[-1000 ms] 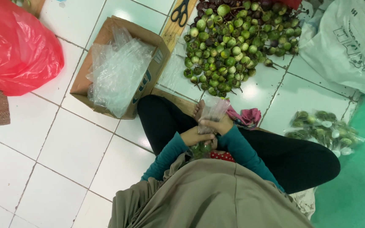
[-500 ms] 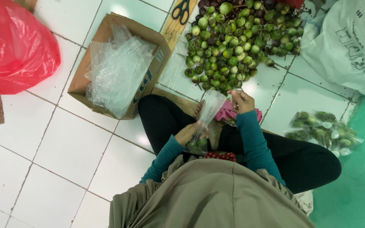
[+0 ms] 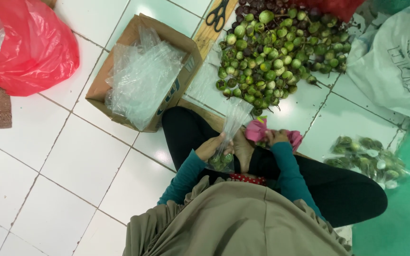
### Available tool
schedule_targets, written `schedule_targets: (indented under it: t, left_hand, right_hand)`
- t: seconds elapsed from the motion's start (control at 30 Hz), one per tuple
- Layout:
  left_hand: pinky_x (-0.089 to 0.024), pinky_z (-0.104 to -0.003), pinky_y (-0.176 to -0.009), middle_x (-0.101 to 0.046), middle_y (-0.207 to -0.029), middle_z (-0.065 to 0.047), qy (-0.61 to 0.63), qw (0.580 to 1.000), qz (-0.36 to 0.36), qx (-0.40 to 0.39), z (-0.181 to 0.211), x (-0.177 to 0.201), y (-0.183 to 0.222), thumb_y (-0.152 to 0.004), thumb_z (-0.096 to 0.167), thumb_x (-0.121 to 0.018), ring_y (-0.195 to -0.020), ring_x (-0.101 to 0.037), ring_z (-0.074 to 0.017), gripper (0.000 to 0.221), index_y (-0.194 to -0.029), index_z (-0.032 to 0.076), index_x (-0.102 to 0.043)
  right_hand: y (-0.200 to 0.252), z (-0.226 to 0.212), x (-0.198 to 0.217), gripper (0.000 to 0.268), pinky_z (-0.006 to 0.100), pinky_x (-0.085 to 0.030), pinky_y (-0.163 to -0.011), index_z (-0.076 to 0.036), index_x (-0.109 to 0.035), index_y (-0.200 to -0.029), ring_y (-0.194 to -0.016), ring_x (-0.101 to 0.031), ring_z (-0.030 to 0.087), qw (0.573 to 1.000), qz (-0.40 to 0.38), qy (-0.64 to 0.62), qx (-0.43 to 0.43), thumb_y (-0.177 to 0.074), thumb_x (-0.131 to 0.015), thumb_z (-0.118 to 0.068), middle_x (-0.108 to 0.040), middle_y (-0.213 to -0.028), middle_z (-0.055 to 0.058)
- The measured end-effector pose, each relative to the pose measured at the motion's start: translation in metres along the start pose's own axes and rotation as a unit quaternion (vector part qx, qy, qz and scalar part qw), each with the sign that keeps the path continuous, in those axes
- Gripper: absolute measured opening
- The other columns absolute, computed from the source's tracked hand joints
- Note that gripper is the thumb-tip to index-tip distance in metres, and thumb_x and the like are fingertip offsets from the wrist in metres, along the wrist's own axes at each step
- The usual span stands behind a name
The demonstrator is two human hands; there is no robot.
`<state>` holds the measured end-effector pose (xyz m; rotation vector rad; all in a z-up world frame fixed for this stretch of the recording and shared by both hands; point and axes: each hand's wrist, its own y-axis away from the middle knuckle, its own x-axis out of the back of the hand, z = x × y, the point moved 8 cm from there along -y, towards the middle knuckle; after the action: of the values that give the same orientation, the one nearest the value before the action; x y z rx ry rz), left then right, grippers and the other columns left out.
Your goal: The person cleans small eggplants with a cloth and places them into plastic bags by hand while sitting on the floor.
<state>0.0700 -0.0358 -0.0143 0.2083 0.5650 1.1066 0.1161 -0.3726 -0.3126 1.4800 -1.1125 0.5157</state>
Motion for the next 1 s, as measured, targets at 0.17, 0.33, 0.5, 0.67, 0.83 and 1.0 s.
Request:
schedule_targets:
  t: [0.17,0.33,0.5,0.67,0.83,1.0]
  left_hand:
    - [-0.041,-0.062,-0.112,-0.066,-0.128,-0.029,0.006,1.0,-0.002,-0.008,-0.015,0.006,-0.012,-0.114,0.055,-0.037,-0.124,-0.059,-0.0417,0.074,-0.129,-0.011,-0.067]
    - [-0.05,-0.046,-0.095,-0.069,-0.109,-0.014,-0.032,0.996,-0.081,0.017,-0.027,0.0,-0.021,-0.115,0.051,-0.037,-0.101,-0.06,-0.0283,0.063,-0.113,-0.002,-0.071]
    - [-0.056,-0.045,-0.083,-0.065,-0.101,-0.012,-0.039,0.982,-0.183,0.021,-0.056,-0.005,-0.019,-0.116,0.05,-0.041,-0.083,-0.061,-0.0248,0.058,-0.104,0.002,-0.071]
    - [-0.052,-0.035,-0.07,-0.067,-0.089,-0.01,-0.081,0.976,-0.198,0.026,-0.033,0.0,-0.009,-0.116,0.041,-0.044,-0.075,-0.064,-0.0186,0.047,-0.099,0.004,-0.068]
    - [-0.047,-0.032,-0.066,-0.062,-0.071,-0.003,-0.149,0.97,-0.191,-0.014,0.008,0.005,-0.014,-0.114,0.047,-0.041,-0.069,-0.06,-0.0163,0.05,-0.089,0.011,-0.065]
    - [-0.051,-0.038,-0.084,-0.065,-0.069,-0.004,-0.186,0.971,-0.144,-0.036,0.02,0.018,-0.029,-0.114,0.047,-0.043,-0.091,-0.071,-0.0231,0.049,-0.083,0.014,-0.061]
  right_hand:
    - [0.165,-0.189,0.23,0.06,0.054,-0.047,-0.091,-0.021,-0.06,-0.147,-0.121,-0.054,0.043,0.857,0.414,0.001,0.307,-0.096,-0.065,-0.051,-0.045,-0.145,0.021]
    - [0.259,-0.298,0.276,0.036,0.072,-0.033,-0.108,-0.025,-0.067,-0.137,-0.139,-0.046,0.052,0.724,0.416,0.008,0.551,-0.102,-0.061,-0.03,-0.052,-0.153,0.022]
    - [0.26,-0.312,0.252,0.015,0.075,-0.034,-0.113,-0.009,-0.068,-0.102,-0.139,-0.05,0.042,0.683,0.371,0.095,0.622,-0.102,-0.057,-0.019,-0.055,-0.15,0.019]
    - [0.244,-0.296,0.258,0.007,0.079,-0.024,-0.114,-0.006,-0.06,-0.097,-0.148,-0.036,0.044,0.693,0.298,0.137,0.642,-0.098,-0.057,-0.012,-0.042,-0.16,0.021]
    - [0.233,-0.299,0.302,0.009,0.082,-0.023,-0.114,-0.007,-0.056,-0.093,-0.146,-0.04,0.043,0.683,0.316,0.193,0.63,-0.097,-0.063,-0.012,-0.05,-0.152,0.02]
    - [0.198,-0.28,0.345,0.031,0.077,-0.013,-0.121,-0.01,-0.054,-0.092,-0.151,-0.04,0.04,0.703,0.4,0.283,0.516,-0.096,-0.078,-0.028,-0.054,-0.154,0.017]
